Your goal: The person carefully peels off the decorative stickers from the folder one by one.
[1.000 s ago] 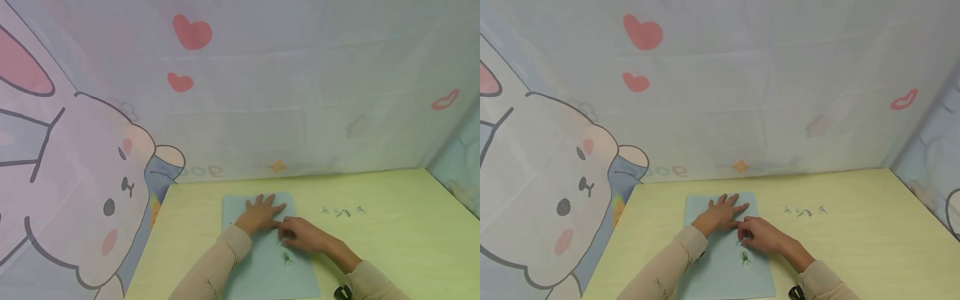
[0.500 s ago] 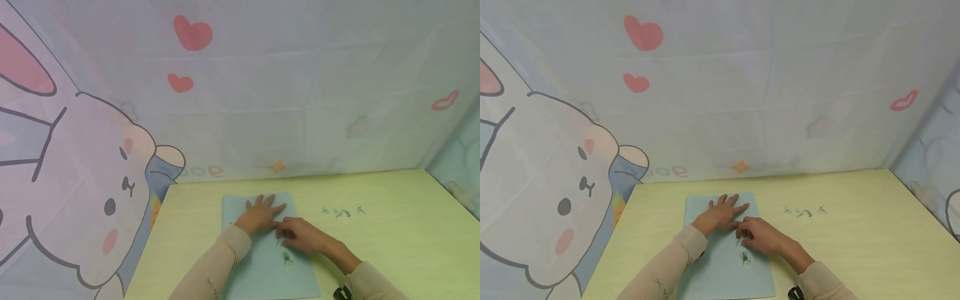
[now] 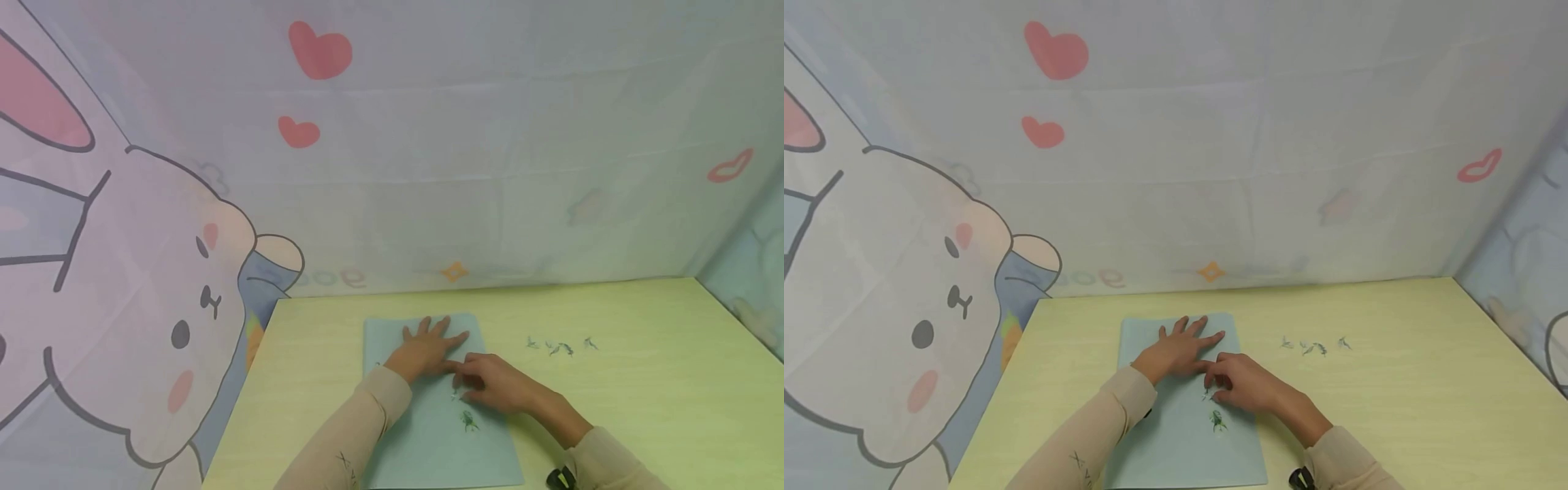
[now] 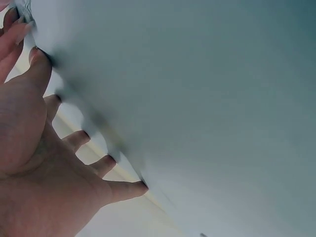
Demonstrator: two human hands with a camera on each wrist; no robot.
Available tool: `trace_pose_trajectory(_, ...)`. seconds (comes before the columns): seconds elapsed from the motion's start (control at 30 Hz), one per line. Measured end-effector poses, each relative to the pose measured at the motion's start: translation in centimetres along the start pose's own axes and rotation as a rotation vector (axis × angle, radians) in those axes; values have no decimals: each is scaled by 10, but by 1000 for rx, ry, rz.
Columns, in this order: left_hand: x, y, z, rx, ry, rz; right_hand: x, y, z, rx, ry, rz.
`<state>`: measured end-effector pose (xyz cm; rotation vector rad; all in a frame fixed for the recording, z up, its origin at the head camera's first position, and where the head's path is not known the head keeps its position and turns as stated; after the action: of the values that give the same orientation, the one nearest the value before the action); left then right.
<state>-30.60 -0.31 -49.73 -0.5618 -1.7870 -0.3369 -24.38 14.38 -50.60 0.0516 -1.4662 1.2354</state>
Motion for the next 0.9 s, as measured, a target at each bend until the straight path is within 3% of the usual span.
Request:
trace_pose_trajectory(0.23, 2, 0, -1, 6, 7, -7, 0, 1, 0, -4, 14, 12)
trace_pose_trajectory(0.6, 2, -1, -1, 2, 16, -23, -4, -2, 1, -28, 31, 124)
trace_pose_trajectory(0.9, 1, 0, -3, 1, 15, -30, -6, -3, 2, -42, 36, 102)
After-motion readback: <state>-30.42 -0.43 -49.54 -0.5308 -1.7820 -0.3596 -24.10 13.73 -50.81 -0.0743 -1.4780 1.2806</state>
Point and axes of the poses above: each hand's wrist, its own z-axis towards the middle knuckle, its own x-axis out of the back of the hand, y = z × x, the point moved 4 cm from there along z, towards the middle knuckle, and after that the axes turned 6 degrees about z, right-handed, at the moved point
